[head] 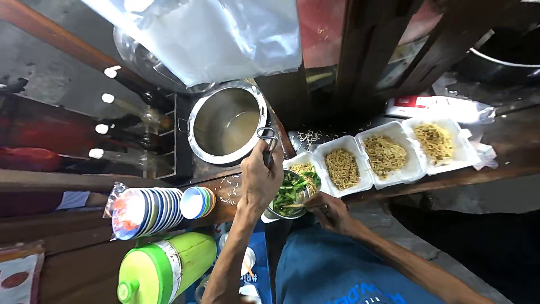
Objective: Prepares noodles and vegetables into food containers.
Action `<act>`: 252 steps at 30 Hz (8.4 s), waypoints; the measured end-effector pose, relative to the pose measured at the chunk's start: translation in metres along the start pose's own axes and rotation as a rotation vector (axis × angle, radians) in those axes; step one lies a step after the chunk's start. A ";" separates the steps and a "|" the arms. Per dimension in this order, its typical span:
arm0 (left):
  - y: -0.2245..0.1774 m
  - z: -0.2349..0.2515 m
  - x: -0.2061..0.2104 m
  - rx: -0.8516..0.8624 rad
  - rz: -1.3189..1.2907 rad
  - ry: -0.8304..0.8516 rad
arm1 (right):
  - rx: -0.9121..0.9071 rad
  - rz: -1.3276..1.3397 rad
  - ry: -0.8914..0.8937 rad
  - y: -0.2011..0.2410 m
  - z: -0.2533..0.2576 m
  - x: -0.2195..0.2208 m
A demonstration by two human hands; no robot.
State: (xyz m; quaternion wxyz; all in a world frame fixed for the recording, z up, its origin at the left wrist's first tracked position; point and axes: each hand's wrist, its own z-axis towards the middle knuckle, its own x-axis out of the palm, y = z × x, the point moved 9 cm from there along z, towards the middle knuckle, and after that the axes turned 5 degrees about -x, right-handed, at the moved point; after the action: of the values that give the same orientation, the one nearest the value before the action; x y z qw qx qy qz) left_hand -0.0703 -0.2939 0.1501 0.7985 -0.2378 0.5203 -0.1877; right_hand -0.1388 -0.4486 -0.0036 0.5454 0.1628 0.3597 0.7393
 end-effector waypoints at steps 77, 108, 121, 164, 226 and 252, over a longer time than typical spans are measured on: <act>0.020 -0.026 -0.038 0.116 -0.279 -0.331 | 0.031 -0.136 -0.168 -0.012 0.024 -0.023; 0.011 -0.027 -0.017 -0.038 -0.071 -0.136 | 0.051 -0.085 -0.315 0.012 -0.018 -0.040; 0.014 -0.022 -0.015 -0.072 -0.012 -0.096 | 0.156 -0.024 -0.381 0.021 -0.018 -0.046; -0.039 0.003 -0.001 0.012 -0.102 0.025 | 0.143 0.003 -0.294 0.027 -0.013 -0.054; -0.099 0.029 0.119 0.032 -0.083 0.335 | 0.150 -0.283 -0.688 0.009 -0.064 -0.155; -0.092 0.035 0.116 0.039 -0.021 0.323 | 0.249 -0.152 -0.666 0.025 -0.052 -0.156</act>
State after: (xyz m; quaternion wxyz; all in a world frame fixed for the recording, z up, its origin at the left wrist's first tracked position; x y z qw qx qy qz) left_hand 0.0027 -0.4259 0.1290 0.7068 -0.1943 0.6356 -0.2422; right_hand -0.1341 -0.6153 0.0021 0.6622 0.4326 0.2605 0.5536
